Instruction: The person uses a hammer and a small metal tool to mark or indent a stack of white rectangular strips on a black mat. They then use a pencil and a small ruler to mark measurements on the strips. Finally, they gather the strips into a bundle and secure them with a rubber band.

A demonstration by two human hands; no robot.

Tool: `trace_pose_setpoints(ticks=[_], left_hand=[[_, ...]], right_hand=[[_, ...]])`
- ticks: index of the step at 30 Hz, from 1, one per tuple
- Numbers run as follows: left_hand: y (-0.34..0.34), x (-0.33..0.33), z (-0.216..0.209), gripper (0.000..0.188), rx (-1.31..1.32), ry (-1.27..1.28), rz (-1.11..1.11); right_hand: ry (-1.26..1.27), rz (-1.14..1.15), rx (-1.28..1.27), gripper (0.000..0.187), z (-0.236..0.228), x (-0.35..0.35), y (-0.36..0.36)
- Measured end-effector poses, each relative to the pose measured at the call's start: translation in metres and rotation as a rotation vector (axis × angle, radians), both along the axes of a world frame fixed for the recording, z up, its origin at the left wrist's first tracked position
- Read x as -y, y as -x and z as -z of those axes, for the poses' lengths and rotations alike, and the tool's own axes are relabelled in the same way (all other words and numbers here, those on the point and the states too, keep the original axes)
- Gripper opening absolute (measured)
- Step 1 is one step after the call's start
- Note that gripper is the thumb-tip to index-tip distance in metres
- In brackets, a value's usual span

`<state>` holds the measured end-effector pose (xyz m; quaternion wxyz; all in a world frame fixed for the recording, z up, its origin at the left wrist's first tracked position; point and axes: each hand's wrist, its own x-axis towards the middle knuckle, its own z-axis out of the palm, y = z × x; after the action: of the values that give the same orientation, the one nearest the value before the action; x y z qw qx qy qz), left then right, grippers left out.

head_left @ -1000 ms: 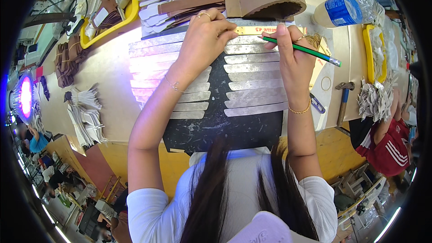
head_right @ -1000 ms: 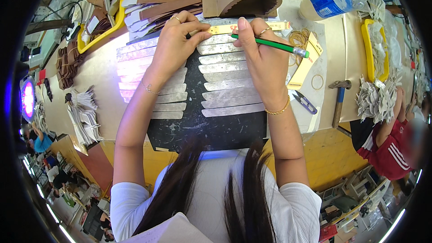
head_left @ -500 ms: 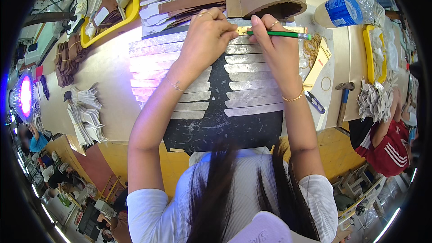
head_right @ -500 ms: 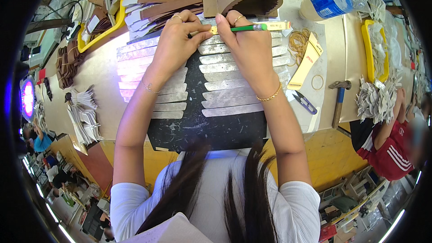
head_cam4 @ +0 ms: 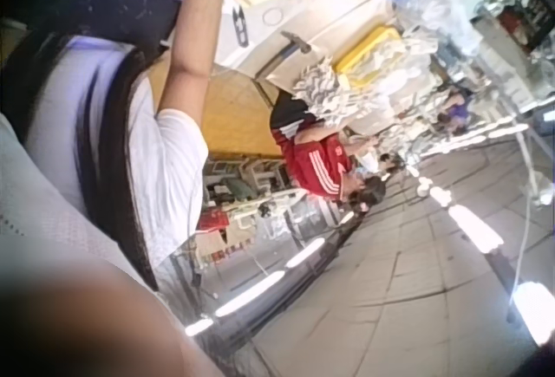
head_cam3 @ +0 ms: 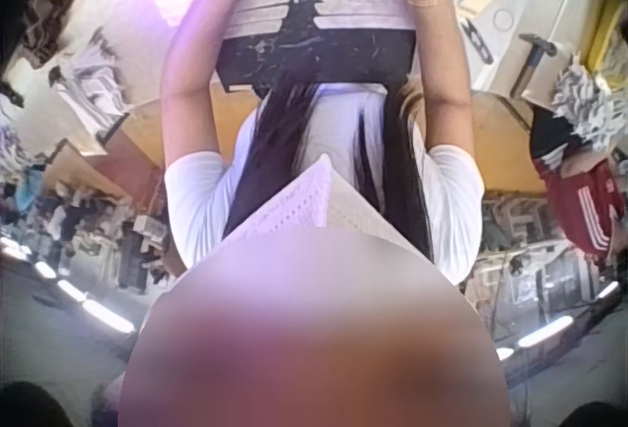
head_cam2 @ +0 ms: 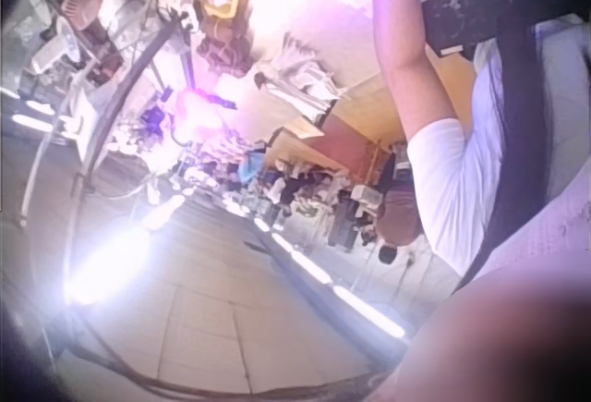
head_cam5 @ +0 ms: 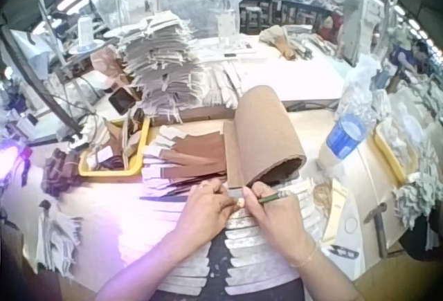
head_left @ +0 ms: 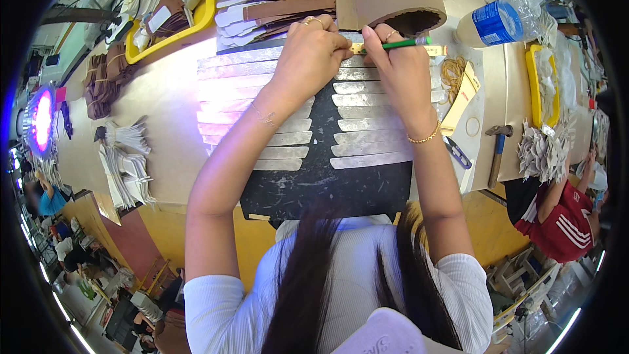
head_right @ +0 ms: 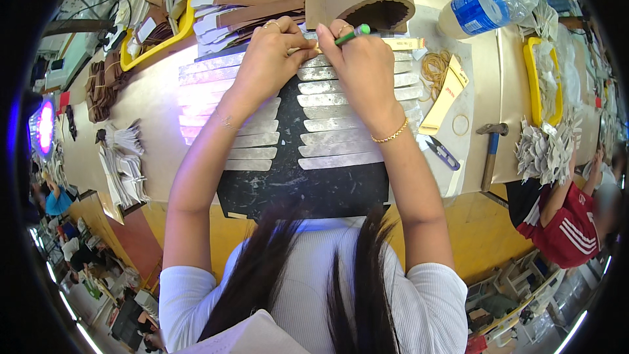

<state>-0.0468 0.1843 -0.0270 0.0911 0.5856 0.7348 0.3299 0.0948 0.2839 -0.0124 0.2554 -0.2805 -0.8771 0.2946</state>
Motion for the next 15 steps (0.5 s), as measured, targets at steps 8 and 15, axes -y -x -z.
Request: trace_pose_setpoints(ticks=[8,15], left_hand=[[-0.002,0.014,-0.007,0.014,-0.15,-0.149,0.048],[-0.048,0.078,-0.03,0.026,-0.22,-0.2,0.238]], right_hand=[[0.202,-0.019,-0.248,0.022,-0.042,0.006,-0.028],[-0.284,-0.255,0.198,0.034,-0.052,0.038,-0.098]])
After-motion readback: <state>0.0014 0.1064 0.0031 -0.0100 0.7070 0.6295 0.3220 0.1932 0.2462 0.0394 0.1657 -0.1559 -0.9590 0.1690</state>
